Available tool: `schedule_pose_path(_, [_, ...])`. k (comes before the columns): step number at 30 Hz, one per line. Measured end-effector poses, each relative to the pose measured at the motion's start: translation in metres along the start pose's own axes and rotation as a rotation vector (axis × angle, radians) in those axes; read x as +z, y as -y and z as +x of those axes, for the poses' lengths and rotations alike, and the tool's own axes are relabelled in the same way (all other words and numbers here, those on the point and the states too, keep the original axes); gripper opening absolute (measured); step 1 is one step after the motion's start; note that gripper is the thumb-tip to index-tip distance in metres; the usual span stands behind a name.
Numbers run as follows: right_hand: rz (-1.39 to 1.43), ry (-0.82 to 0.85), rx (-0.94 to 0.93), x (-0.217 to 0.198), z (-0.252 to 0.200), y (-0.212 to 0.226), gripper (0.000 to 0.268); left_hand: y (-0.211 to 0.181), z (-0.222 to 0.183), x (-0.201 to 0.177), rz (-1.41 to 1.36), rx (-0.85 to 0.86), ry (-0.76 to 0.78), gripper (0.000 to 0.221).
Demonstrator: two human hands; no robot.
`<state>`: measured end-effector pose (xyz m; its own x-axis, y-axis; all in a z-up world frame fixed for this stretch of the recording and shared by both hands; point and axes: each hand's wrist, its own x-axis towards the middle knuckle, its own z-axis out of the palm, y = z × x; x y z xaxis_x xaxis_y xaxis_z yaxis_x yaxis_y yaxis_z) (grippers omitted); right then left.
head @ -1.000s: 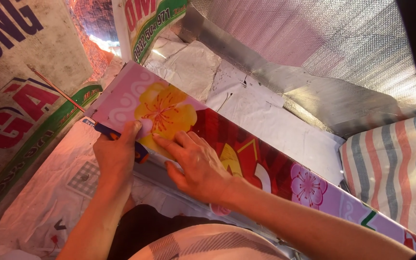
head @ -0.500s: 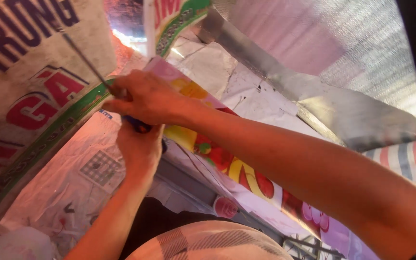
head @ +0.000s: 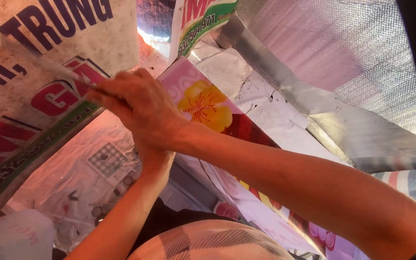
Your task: Apply a printed banner to a metal frame, trim the excess material with a utility knife, and secure the components with a screwdriver.
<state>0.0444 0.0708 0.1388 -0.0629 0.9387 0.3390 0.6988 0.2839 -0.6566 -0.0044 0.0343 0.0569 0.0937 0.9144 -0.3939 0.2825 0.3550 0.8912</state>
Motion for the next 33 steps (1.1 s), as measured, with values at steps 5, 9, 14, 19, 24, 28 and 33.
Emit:
schedule_pose_path(5, [0.199,-0.324,-0.093,-0.051,0.015,0.014,0.028,-0.017,-0.001,0.006,0.029,-0.088,0.002,0.039])
schedule_pose_path(9, [-0.128,-0.138,0.158,-0.098,-0.022,0.011,0.029,-0.027,0.000,0.004,0.081,-0.078,0.078,0.043])
schedule_pose_path(14, [-0.322,-0.034,0.571,-0.102,-0.121,-0.017,0.039,-0.031,-0.011,0.006,0.171,0.017,0.115,0.064])
schedule_pose_path(19, [-0.277,-0.130,0.676,-0.094,-0.162,-0.017,0.050,-0.031,-0.004,0.015,0.179,-0.038,0.131,0.063])
schedule_pose_path(24, [-0.277,-0.070,0.754,-0.103,-0.161,-0.007,0.048,-0.032,-0.007,0.017,0.150,-0.016,0.138,0.064])
schedule_pose_path(28, [-0.310,-0.029,0.794,-0.097,-0.162,-0.007,0.044,-0.036,-0.014,0.016,0.030,-0.038,0.115,0.058])
schedule_pose_path(33, [-0.306,-0.050,0.780,-0.096,-0.161,0.001,0.044,-0.037,-0.013,0.019,-0.065,0.004,0.150,0.056])
